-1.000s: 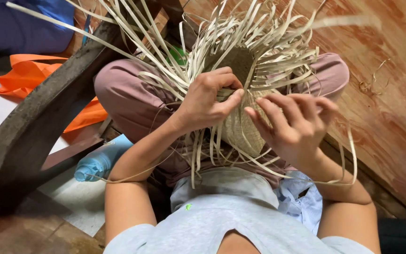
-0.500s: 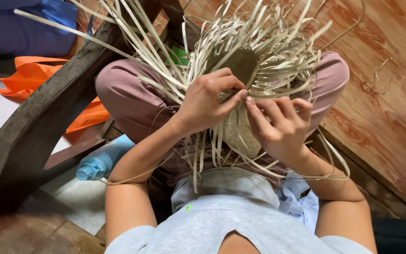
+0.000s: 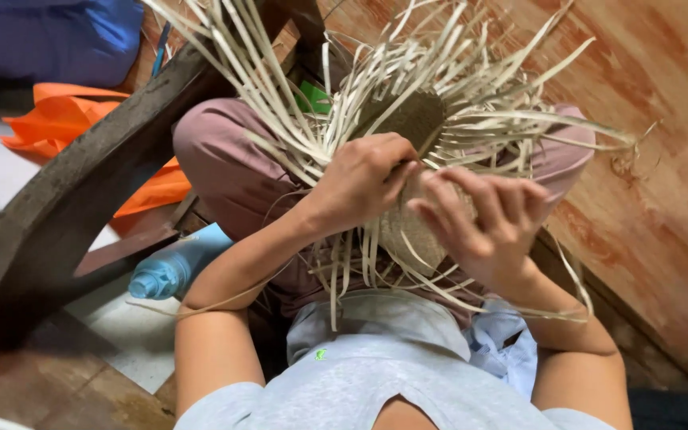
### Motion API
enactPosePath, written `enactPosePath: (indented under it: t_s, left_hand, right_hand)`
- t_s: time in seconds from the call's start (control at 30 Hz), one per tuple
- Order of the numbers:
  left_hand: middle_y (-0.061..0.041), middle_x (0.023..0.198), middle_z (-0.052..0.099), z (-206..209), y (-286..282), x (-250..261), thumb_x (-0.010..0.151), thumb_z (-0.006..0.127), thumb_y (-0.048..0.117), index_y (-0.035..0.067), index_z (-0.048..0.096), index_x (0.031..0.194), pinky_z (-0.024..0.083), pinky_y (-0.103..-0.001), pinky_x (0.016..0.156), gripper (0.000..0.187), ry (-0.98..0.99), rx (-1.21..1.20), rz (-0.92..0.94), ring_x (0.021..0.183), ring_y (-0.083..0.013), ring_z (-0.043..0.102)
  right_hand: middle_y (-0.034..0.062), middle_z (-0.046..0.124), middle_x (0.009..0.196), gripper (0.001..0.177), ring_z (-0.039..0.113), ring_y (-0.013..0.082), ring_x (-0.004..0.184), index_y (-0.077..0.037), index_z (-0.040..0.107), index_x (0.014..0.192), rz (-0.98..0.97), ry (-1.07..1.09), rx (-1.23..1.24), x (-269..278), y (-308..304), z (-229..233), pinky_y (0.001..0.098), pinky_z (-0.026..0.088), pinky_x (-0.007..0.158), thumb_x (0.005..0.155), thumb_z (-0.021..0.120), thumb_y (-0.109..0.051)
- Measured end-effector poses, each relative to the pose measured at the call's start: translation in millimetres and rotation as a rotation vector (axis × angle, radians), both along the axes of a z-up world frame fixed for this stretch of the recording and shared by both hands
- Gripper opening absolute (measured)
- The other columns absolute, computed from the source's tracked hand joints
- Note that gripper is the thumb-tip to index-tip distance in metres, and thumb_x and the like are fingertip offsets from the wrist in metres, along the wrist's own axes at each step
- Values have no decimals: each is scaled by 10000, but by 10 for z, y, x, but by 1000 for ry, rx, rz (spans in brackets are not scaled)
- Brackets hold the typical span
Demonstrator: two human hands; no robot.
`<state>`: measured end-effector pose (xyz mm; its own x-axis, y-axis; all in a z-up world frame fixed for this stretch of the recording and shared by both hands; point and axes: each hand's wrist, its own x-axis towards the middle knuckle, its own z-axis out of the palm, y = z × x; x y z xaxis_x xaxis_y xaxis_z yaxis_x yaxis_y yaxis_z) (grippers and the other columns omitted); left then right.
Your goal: Weaving a hat by hand using dried plant fibers
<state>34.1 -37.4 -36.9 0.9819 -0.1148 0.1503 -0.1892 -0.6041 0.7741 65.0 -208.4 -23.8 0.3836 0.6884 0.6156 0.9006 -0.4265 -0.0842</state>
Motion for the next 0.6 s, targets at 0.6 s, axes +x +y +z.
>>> enactPosePath:
  t_s: [0.6]
  left_hand:
    - [-39, 662, 507, 17, -30, -87, 738, 538, 160, 78, 480, 801, 450, -297, 572, 119, -318, -117, 31, 616, -184, 523]
  right_hand:
    - [43, 594, 698, 106, 508, 159, 587, -74, 627, 797, 240, 311, -22, 116, 310, 610, 244, 351, 550, 758, 633, -172]
